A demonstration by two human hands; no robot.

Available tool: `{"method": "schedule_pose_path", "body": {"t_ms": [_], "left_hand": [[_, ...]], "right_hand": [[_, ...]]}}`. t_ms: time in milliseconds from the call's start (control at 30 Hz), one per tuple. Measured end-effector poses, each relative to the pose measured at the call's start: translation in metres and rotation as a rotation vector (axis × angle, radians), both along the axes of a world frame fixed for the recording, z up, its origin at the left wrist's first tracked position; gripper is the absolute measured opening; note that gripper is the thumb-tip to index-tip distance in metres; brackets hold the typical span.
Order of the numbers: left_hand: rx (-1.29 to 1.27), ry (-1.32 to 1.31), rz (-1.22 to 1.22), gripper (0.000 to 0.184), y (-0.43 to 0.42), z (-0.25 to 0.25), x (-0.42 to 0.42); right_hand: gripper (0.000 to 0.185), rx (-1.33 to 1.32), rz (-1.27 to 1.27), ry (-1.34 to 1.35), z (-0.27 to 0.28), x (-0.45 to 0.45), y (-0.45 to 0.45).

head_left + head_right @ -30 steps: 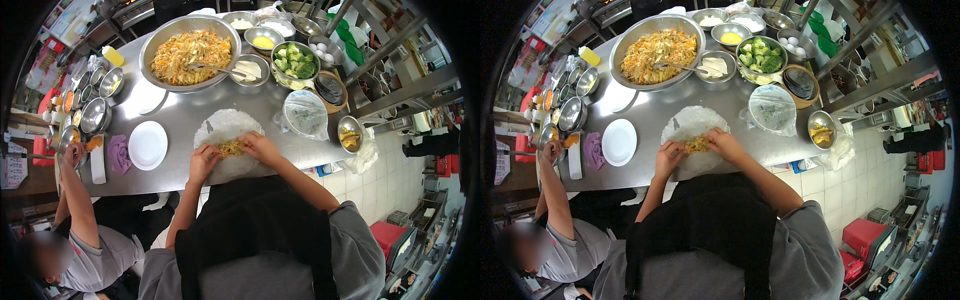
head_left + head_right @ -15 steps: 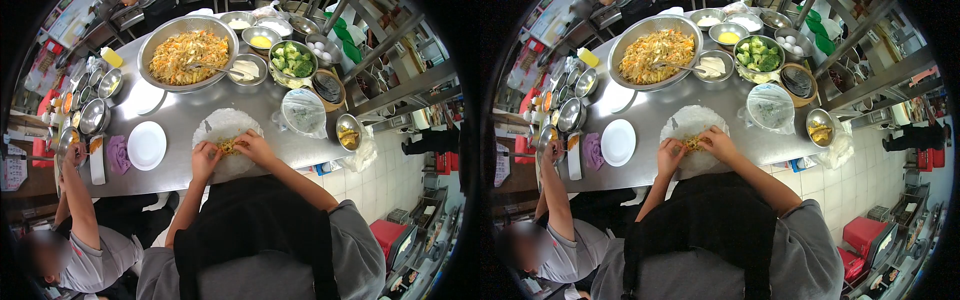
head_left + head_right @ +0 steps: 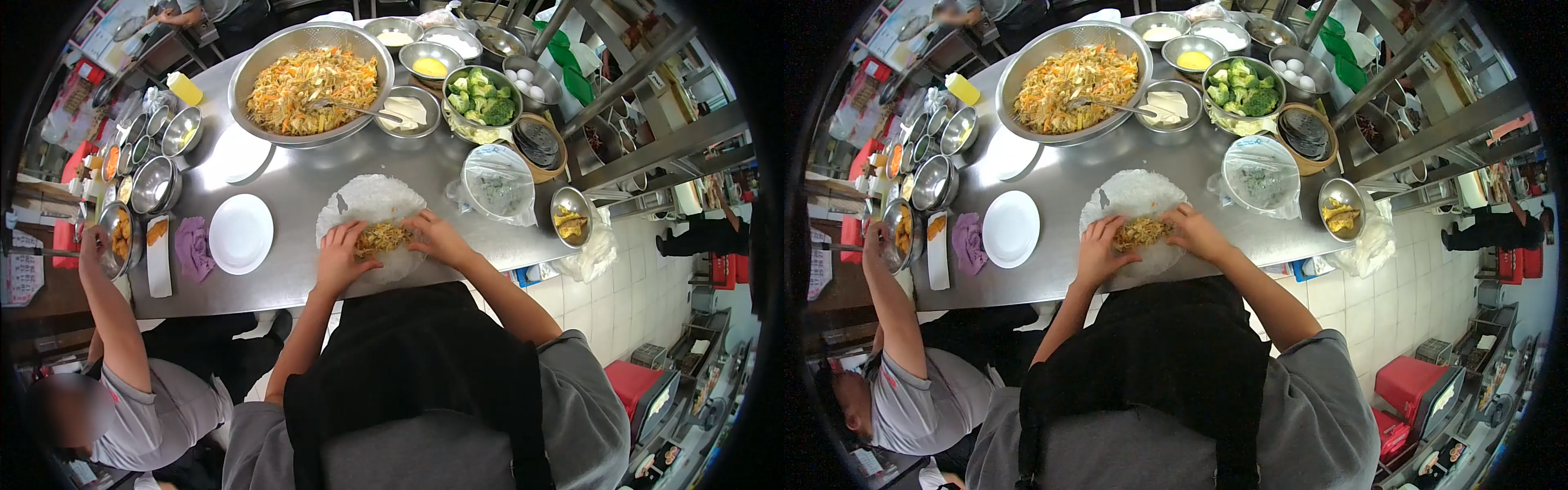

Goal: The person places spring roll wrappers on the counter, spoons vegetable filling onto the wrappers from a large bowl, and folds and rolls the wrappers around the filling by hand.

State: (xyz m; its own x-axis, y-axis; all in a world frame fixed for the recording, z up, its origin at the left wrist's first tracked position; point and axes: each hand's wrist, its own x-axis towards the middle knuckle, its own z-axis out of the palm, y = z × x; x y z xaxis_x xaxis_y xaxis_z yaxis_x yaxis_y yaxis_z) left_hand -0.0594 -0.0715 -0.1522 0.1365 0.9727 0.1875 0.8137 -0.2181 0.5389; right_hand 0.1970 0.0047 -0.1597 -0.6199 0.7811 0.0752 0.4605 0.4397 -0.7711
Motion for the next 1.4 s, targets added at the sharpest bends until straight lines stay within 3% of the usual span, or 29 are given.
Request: {"method": "schedule_pose_path", "body": {"t_ms": [167, 433, 533, 633, 833, 933, 1033, 1233, 1333, 1400], "left_hand": [[0.021, 0.018, -0.048, 0.085, 0.011, -0.014, 0.018], [0.084, 0.002, -0.050, 0.057, 0.023, -0.026, 0.027], [0.077, -0.020, -0.067, 0.051, 0.024, -0.033, 0.028], [0.068, -0.011, -0.078, 0.051, 0.026, -0.037, 0.028], [0.080, 0.012, -0.039, 0.059, 0.021, -0.013, 0.030], [0.077, 0.017, -0.042, 0.061, 0.023, -0.014, 0.033], [0.058, 0.013, -0.054, 0.059, 0.026, -0.016, 0.037], [0.060, 0.017, -0.050, 0.047, 0.033, -0.030, 0.046], [0.125, 0.013, -0.028, 0.037, 0.030, -0.014, 0.048], [0.150, -0.005, -0.030, 0.030, 0.030, -0.007, 0.049]], "right_hand": [[0.041, -0.071, -0.052, 0.018, -0.015, -0.011, -0.006], [0.029, -0.143, -0.156, 0.185, -0.024, -0.013, 0.001], [0.024, 0.147, -0.171, 0.037, -0.022, -0.012, 0.022], [0.023, 0.241, -0.149, -0.100, -0.023, -0.026, 0.035], [0.025, 0.226, -0.035, -0.358, -0.016, -0.027, 0.032], [0.023, 0.164, 0.036, -0.238, -0.009, -0.013, 0.026], [0.021, 0.049, -0.157, 0.036, -0.018, -0.007, 0.027], [0.022, 0.049, -0.205, -0.003, -0.026, -0.024, 0.006], [0.025, -0.186, -0.304, 0.218, -0.046, -0.019, 0.009], [0.030, -0.238, -0.291, 0.129, -0.040, -0.002, 0.007]]}}
